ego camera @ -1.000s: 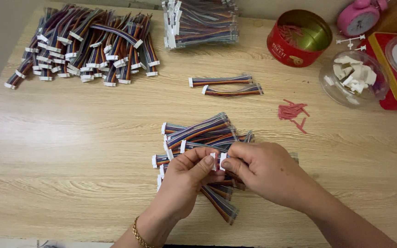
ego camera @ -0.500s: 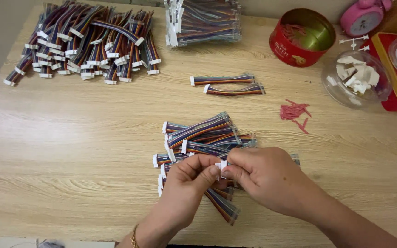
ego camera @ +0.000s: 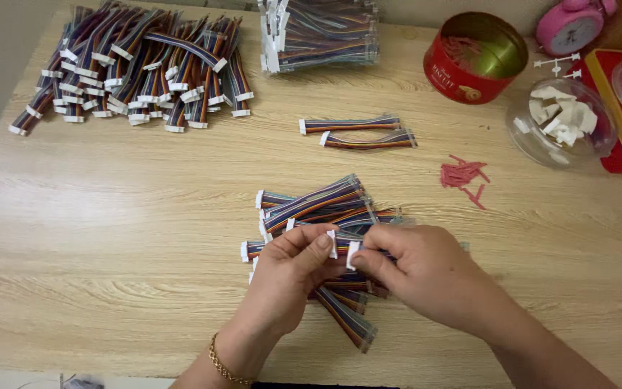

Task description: Bundling multi-colored ribbon cables using rubber bands.

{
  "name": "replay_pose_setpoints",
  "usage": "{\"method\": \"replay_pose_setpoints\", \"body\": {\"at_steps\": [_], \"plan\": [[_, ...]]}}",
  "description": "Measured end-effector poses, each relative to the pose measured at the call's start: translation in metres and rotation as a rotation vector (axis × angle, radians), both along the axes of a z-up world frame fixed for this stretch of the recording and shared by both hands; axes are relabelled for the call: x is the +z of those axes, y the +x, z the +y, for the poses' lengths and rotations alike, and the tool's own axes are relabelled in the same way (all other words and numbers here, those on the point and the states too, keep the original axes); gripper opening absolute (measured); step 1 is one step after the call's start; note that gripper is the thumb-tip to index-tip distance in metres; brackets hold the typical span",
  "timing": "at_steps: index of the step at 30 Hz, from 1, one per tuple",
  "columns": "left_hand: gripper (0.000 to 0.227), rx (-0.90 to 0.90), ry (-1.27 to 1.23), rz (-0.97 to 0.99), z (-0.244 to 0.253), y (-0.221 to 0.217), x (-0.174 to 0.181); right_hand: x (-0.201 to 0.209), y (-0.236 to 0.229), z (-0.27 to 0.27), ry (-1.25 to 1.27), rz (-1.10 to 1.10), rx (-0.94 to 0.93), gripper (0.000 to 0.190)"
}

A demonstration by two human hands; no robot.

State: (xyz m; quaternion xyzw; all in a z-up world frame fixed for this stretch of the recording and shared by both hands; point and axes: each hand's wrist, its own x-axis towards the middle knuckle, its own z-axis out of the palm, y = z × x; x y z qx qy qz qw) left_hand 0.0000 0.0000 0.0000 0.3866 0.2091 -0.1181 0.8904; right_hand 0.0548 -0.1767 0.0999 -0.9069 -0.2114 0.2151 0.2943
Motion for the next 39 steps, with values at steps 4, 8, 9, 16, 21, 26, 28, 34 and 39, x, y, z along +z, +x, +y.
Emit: {"method": "replay_pose_setpoints", "body": {"at_steps": [4,8,9,16,21,26,28,34,39], "plan": [[0.019,0.006,0.02,-0.011,-0.003,-0.004,0.0,-0.003,-0.001,0.003,-0.07,-0.028,-0.006,0.028],[0.018,0.023,0.103,-0.09,-0.006,-0.015,0.002,-0.004,-0.003,0.006,-0.036,-0.068,0.027,0.025],[0.018,0.034,0.161,-0.102,-0.008,-0.018,0.003,-0.005,-0.004,0.006,-0.016,-0.063,0.027,0.025],[0.016,0.024,0.215,-0.165,0.004,-0.011,0.001,-0.017,-0.002,0.011,0.006,-0.075,0.014,0.024],[0.026,-0.068,0.855,-0.079,0.023,-0.007,0.028,-0.024,0.01,0.002,0.125,0.015,-0.003,0.017],[0.035,-0.034,0.957,-0.319,0.015,-0.005,0.032,-0.029,0.009,-0.001,0.186,-0.11,0.051,0.018],[0.03,-0.049,0.896,-0.367,0.01,-0.002,0.024,-0.026,0.008,-0.001,0.211,-0.154,0.066,0.018],[0.016,-0.045,0.704,-0.341,0.013,0.002,0.007,-0.022,0.011,-0.014,0.114,-0.03,0.022,0.023],[0.013,0.218,0.998,-0.43,0.024,-0.004,0.024,-0.018,0.001,-0.026,-0.085,-0.003,-0.122,0.022]]}}
